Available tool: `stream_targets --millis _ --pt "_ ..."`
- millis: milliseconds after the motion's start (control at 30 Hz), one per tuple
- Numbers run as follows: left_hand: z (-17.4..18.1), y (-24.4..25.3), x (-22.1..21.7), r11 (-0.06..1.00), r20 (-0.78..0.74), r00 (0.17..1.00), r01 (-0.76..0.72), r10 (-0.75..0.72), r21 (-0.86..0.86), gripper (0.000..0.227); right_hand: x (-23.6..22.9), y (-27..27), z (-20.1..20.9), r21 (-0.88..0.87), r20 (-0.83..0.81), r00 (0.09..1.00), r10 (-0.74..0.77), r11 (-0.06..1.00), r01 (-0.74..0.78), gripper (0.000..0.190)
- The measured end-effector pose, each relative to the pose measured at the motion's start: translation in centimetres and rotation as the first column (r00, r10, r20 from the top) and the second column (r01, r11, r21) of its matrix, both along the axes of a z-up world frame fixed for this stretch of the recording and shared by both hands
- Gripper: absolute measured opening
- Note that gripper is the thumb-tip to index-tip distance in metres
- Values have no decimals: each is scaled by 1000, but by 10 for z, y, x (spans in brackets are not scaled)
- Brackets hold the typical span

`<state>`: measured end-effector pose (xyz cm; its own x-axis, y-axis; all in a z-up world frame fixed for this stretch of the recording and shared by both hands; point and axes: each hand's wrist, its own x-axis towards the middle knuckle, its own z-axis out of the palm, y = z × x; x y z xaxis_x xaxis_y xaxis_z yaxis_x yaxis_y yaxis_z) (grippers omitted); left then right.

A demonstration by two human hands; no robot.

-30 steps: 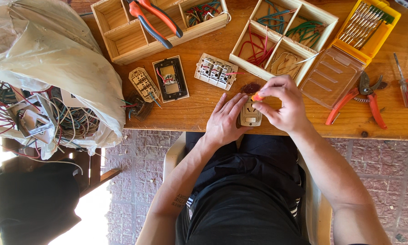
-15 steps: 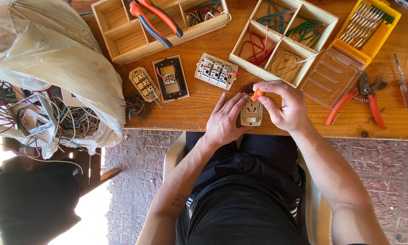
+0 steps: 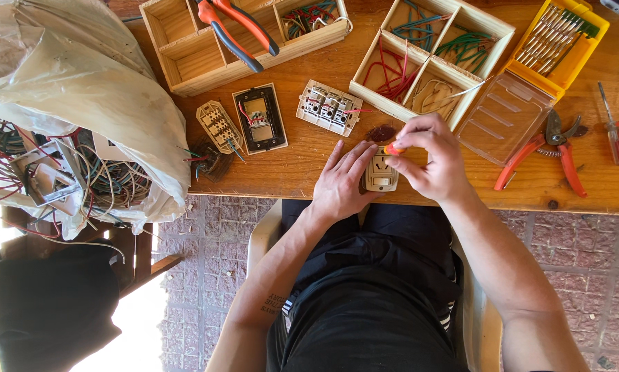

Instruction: The person uses a screwdriver to tighten screws on a white electrical outlet and then inserts a green wire into one of the terminals. The outlet is placed on a wooden workbench with various tools and wires nearby.

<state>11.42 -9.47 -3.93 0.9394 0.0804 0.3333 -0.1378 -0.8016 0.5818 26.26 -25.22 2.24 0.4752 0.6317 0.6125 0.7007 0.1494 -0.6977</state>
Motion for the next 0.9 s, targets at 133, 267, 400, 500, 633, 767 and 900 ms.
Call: stream_targets --millis 133,267,400,500,633,767,900 --pt "0 1 0 1000 0 1000 4 -4 -2 105 -9 10 21 12 -39 999 14 1000 -14 13" --pt "3 1 0 1000 -8 1000 8 -8 -20 104 -5 6 16 17 -48 999 -11 1000 12 12" --pt "3 1 -1 1000 -11 1000 5 -5 -12 105 -3 7 -1 48 -45 999 9 999 -7 13" --pt "2 1 -1 1000 -10 1000 7 -7 -17 104 -9 8 21 40 -97 994 45 998 -41 13" --pt "1 1 -1 1000 -17 1000 2 -2 2 105 -3 7 11 29 44 999 -18 999 17 17" --pt "1 1 -1 1000 -16 1000 3 -3 -13 105 -9 14 28 31 -43 999 -5 1000 6 12" --pt "1 1 0 1000 -6 1000 5 -5 -12 104 2 5 -7 76 64 998 -11 997 7 13"
